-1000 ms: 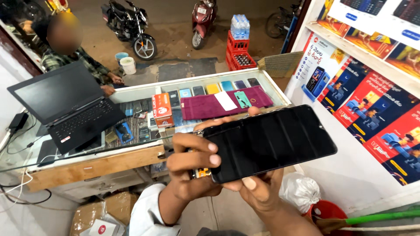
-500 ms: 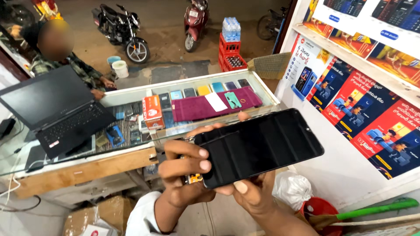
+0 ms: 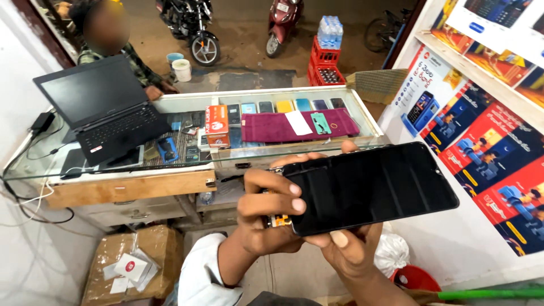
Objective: The person holds a smartphone with its back cover removed and a new screen assembly attached, aligning the display panel with the phone frame. They press the screen into place, work on the exposed internal components on the counter, and handle small parts and a flex cable while assembling the phone.
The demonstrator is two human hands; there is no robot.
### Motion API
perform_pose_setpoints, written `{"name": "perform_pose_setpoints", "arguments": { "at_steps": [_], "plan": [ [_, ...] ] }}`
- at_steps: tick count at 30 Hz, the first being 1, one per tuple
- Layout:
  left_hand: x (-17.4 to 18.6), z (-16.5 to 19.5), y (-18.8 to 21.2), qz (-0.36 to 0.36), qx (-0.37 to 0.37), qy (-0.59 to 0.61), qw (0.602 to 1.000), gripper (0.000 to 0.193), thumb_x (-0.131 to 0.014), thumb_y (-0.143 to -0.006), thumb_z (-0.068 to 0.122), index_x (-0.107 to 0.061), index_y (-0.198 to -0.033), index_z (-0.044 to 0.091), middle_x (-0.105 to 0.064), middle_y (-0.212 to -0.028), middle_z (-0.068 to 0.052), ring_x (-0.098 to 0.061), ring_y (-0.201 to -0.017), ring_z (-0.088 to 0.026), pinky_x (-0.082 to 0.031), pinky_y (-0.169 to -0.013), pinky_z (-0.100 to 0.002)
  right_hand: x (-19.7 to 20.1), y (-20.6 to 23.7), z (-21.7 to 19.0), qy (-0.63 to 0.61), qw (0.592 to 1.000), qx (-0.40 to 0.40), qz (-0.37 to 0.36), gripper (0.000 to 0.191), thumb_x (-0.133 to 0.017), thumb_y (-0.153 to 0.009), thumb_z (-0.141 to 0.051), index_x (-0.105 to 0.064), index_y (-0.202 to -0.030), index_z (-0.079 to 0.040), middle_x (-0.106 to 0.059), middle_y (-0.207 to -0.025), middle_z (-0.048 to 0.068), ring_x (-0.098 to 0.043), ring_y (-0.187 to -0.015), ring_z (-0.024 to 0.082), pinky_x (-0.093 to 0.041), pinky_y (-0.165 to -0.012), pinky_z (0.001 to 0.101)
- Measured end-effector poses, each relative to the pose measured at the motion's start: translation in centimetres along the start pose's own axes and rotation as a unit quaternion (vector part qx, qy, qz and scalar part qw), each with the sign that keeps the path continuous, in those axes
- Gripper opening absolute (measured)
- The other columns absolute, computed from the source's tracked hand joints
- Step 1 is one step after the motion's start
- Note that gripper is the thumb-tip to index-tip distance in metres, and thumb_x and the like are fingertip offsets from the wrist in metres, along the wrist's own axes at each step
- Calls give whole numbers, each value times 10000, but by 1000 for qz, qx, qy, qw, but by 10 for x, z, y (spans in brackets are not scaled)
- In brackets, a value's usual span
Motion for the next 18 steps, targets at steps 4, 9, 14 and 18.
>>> {"name": "perform_pose_setpoints", "arguments": {
  "at_steps": [4, 9, 14, 18],
  "plan": [
    [-1, 0, 1, -3, 1, -7, 1000, 289, -932, -730, 224, -695, -866, 130, -501, -1154, -23, -559, -1066, -249, -634, -1045, -583, 4, 0, 2, -7, 1000, 2, 14, 1024, -788, -830, -141, -184, -1641, 24, -432, -1559, 218, -485, -1462, 355, -445, -1227, 488],
    [-4, -1, 4, 1, 2, 0, 1000, 299, -935, -763, 185, -676, -900, 129, -491, -1161, -26, -559, -1085, -254, -605, -1031, -583, 7, 2, 4, -12, 1000, -13, 18, 1049, -781, -797, -143, -192, -1649, 24, -441, -1538, 238, -490, -1436, 344, -454, -1179, 463],
    [-2, 1, 6, -2, 9, -11, 1000, 309, -943, -752, 150, -682, -916, 157, -491, -1158, -18, -561, -1077, -248, -598, -1027, -573, 2, 4, 3, -16, 1000, -15, 8, 1043, -776, -803, -177, -207, -1654, 23, -473, -1525, 294, -502, -1427, 357, -450, -1200, 459],
    [0, 4, 3, -8, 12, -13, 1000, 322, -940, -733, 178, -691, -937, 169, -487, -1159, -14, -561, -1076, -242, -632, -1056, -578, -1, 4, 1, -6, 1000, -14, 8, 1019, -790, -829, -163, -209, -1645, 25, -473, -1516, 297, -498, -1441, 357, -450, -1217, 468]
  ]
}}
Point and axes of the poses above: each hand's wrist, its own y-axis away from the middle knuckle, its own x-axis out of the back of the hand, z = x × y, the point moved 10 cm from there along -y, towards the middle knuckle
